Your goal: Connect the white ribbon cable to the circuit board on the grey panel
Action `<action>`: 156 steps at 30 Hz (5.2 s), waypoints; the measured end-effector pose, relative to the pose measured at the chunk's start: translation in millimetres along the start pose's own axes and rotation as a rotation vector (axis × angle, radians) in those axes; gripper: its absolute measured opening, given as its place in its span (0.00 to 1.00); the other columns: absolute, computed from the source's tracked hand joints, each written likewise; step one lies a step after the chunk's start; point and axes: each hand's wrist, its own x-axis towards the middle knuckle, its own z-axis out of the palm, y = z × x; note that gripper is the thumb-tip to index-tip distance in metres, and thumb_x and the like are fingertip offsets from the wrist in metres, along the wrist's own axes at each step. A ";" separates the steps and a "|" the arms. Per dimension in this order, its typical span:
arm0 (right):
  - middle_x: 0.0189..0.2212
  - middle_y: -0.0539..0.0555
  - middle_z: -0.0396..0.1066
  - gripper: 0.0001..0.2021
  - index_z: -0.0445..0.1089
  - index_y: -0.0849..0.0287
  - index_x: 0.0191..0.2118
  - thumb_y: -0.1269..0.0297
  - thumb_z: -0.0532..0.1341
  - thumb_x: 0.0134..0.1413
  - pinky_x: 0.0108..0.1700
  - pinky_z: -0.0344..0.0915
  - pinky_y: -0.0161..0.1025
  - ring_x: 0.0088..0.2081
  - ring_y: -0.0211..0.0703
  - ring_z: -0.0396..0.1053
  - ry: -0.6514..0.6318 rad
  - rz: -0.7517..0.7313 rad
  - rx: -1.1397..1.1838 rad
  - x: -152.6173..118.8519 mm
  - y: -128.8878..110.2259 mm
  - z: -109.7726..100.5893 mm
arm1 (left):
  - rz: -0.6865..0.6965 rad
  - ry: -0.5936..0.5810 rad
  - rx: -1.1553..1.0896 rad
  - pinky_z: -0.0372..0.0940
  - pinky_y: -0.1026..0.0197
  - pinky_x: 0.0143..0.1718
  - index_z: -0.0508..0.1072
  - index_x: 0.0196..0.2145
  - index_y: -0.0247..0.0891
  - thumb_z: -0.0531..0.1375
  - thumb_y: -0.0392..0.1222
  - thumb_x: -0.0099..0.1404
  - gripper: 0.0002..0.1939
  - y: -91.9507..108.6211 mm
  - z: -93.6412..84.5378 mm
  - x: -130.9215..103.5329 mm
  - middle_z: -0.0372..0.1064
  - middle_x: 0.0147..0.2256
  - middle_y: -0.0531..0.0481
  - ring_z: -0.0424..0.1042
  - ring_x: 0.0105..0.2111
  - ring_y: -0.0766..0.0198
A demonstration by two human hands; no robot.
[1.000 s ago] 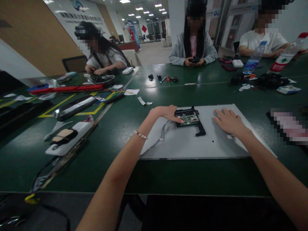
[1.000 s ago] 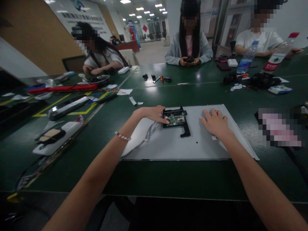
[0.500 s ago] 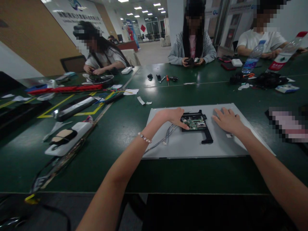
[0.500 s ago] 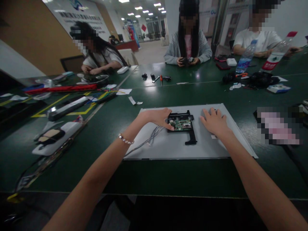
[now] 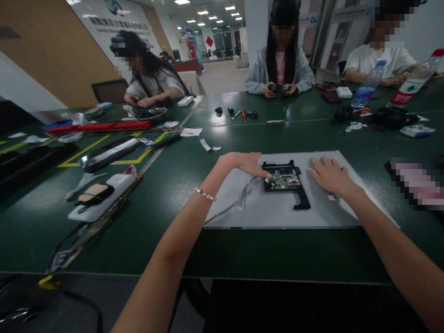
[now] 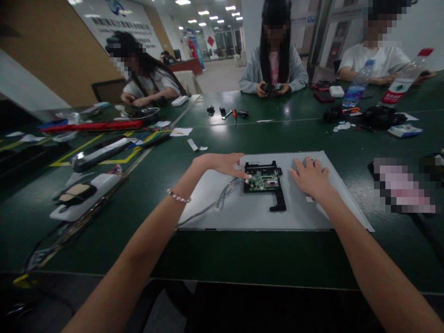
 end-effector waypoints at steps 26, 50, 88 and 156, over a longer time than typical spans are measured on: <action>0.62 0.69 0.55 0.28 0.54 0.56 0.66 0.51 0.38 0.67 0.51 0.60 0.68 0.59 0.69 0.56 0.042 0.005 -0.024 -7.4 -8.5 -1.4 | -0.736 0.647 0.140 0.65 0.54 0.48 0.75 0.49 0.34 0.50 0.42 0.71 0.18 -136.8 39.5 0.2 0.74 0.46 0.36 0.72 0.48 0.50; 0.63 0.71 0.54 0.28 0.53 0.58 0.66 0.51 0.39 0.68 0.52 0.59 0.68 0.59 0.71 0.55 0.040 0.001 -0.049 -7.3 -8.6 -0.8 | -0.692 0.588 0.245 0.65 0.54 0.49 0.78 0.45 0.28 0.47 0.27 0.64 0.22 -148.9 36.3 -8.6 0.74 0.44 0.31 0.73 0.48 0.49; 0.62 0.68 0.61 0.24 0.62 0.62 0.62 0.59 0.51 0.65 0.59 0.55 0.70 0.64 0.67 0.55 0.323 -0.219 0.240 -2.8 -18.2 -9.3 | -0.318 0.656 0.214 0.66 0.57 0.39 0.79 0.42 0.38 0.51 0.40 0.71 0.16 17.8 67.9 -55.0 0.78 0.38 0.43 0.75 0.38 0.56; 0.41 0.56 0.80 0.12 0.79 0.57 0.40 0.69 0.58 0.57 0.51 0.67 0.48 0.45 0.51 0.75 0.367 -0.428 0.442 37.6 -53.5 -7.1 | 0.290 0.532 0.242 0.57 0.52 0.61 0.67 0.56 0.32 0.54 0.40 0.70 0.18 60.0 92.9 -50.1 0.63 0.60 0.38 0.64 0.59 0.57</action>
